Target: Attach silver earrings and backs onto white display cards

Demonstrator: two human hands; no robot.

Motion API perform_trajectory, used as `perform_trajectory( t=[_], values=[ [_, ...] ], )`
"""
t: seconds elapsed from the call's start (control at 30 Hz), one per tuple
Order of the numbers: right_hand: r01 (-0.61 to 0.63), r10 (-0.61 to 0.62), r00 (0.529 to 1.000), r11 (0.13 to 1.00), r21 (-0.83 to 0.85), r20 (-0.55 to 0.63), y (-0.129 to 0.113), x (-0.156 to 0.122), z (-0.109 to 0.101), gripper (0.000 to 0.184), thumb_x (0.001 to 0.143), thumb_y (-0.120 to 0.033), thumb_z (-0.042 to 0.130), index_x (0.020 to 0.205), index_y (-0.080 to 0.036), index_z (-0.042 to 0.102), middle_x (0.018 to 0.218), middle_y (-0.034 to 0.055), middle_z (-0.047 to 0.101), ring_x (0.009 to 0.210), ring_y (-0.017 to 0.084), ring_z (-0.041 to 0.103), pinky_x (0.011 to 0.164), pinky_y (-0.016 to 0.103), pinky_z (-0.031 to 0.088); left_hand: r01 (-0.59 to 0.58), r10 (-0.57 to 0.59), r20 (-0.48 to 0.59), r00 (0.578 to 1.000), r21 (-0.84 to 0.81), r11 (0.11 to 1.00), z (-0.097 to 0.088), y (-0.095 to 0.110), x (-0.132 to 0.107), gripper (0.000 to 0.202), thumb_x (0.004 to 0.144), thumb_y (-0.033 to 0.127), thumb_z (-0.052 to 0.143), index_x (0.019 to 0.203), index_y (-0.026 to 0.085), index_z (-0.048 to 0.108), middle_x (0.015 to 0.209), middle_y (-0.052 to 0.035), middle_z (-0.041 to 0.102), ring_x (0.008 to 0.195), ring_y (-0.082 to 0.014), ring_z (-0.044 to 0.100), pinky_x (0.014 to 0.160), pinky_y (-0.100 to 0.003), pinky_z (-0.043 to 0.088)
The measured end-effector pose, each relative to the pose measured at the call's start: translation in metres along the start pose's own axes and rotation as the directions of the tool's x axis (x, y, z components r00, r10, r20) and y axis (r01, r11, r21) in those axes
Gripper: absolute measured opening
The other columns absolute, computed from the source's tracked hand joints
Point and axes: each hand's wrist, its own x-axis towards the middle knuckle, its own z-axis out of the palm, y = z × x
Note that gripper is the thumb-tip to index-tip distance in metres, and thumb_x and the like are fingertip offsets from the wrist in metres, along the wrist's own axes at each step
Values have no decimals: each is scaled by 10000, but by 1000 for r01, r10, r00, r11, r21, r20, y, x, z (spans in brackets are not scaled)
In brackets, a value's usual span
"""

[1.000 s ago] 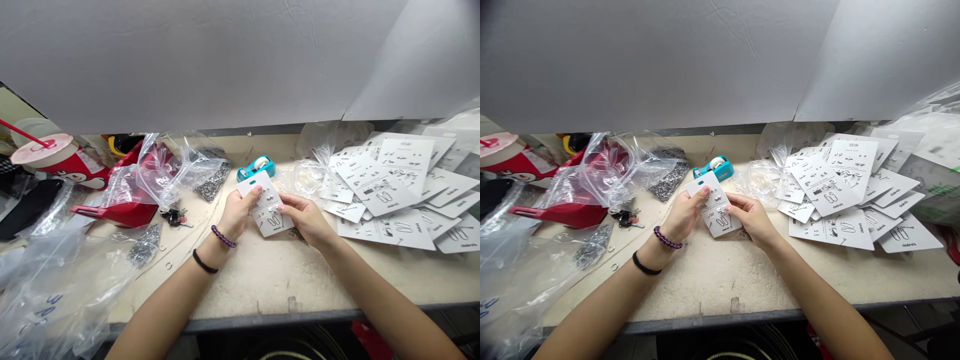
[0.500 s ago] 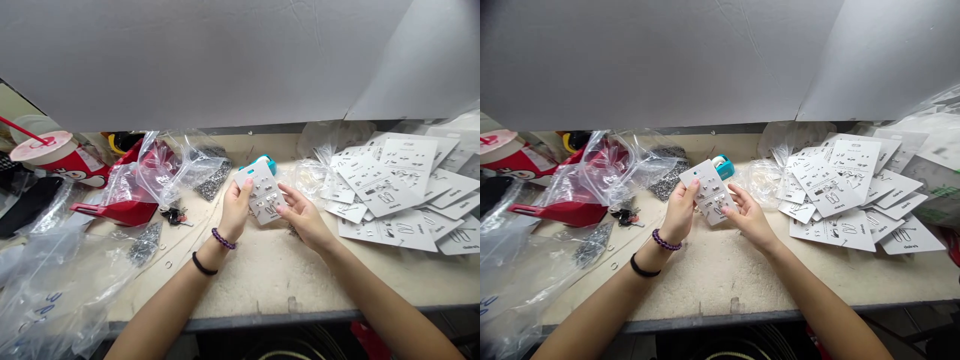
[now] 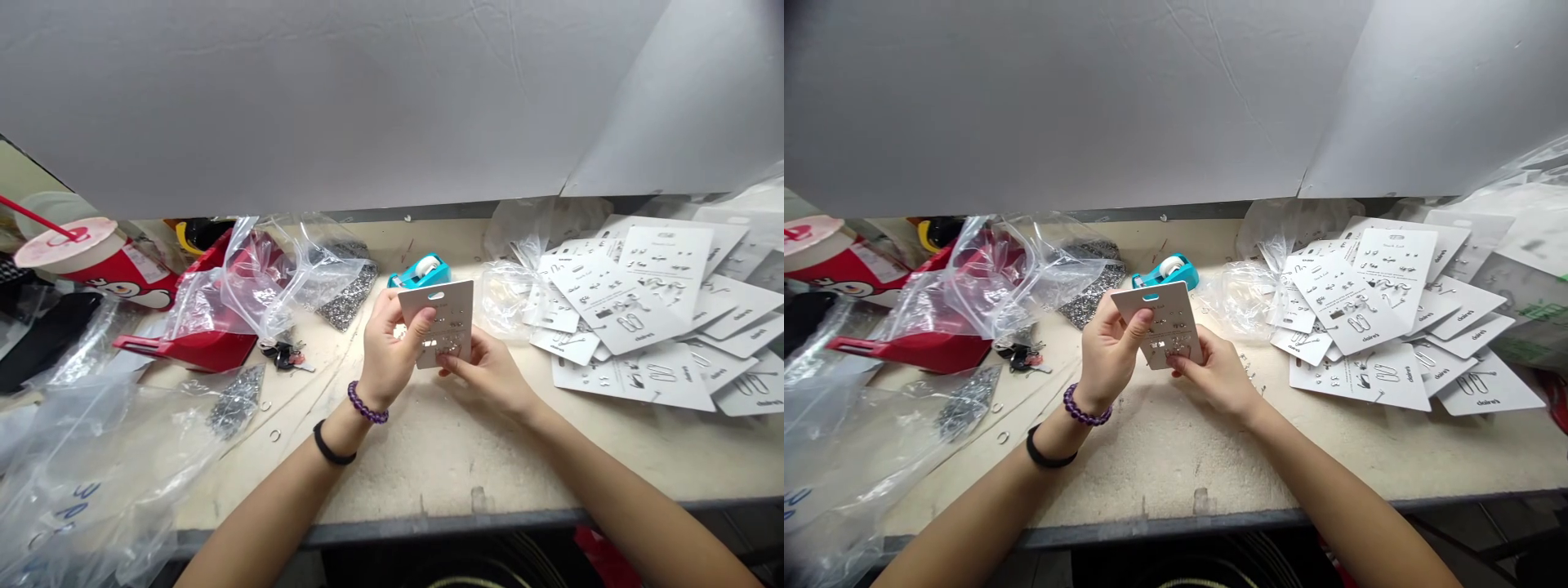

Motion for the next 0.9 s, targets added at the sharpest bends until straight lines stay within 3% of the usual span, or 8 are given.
perform_trajectory(
  t=[0.23,0.37,0.43,0.5,0.6,0.8,0.9],
  values=[
    [-44,44,998,999,-1,39,-3,-2,2,243,732,-274,645,956,-223,564,814,12,619,648,149,604,612,318,536,44,-45,23,999,34,998,-3,1,2,218,827,353,493,909,197,621,934,-44,542,919,-164,505,803,-285,428],
    [-30,31,1000,991,127,-5,-6,-2,3,254,750,-299,633,979,-214,565,912,32,635,741,159,613,631,309,542,112,-108,156,982,-15,994,-6,2,4,390,878,413,340,1175,202,478,1150,-90,493,1043,-194,469,856,-334,413],
    [-9,21,998,981,193,-59,-7,-1,2,284,753,-301,632,1013,-214,558,1002,47,629,844,179,606,650,309,547,248,-228,246,942,-53,967,-6,3,5,448,870,418,352,1259,196,370,1227,-114,456,1039,-199,484,802,-326,438],
    [6,17,995,974,228,-100,-8,1,-1,294,753,-306,632,1019,-208,554,1038,55,625,887,190,600,668,319,549,360,-326,363,873,-28,932,-6,5,4,434,849,396,418,1225,180,396,1206,-120,490,975,-192,522,744,-309,452],
    [12,20,992,968,250,-125,-8,4,-7,281,761,-325,620,1006,-205,550,1037,53,630,898,196,601,697,336,547,387,-364,487,794,57,920,-5,5,1,345,831,358,468,1125,179,490,1144,-105,557,894,-183,553,706,-301,452],
    [-43,48,999,959,281,-9,-4,4,-8,259,804,-360,560,1022,-221,562,1064,36,623,874,180,607,697,326,539,338,-319,413,853,29,941,-2,-6,-10,376,795,361,530,1124,182,492,1108,-93,587,924,-213,560,762,-342,461],
    [-82,82,997,950,301,13,-2,4,-6,241,801,-352,559,1002,-218,572,1039,33,630,874,179,607,679,310,541,330,-311,403,861,24,944,-2,-11,-12,332,799,355,525,1078,175,518,1070,-97,600,935,-226,562,779,-359,465]
  ],
)
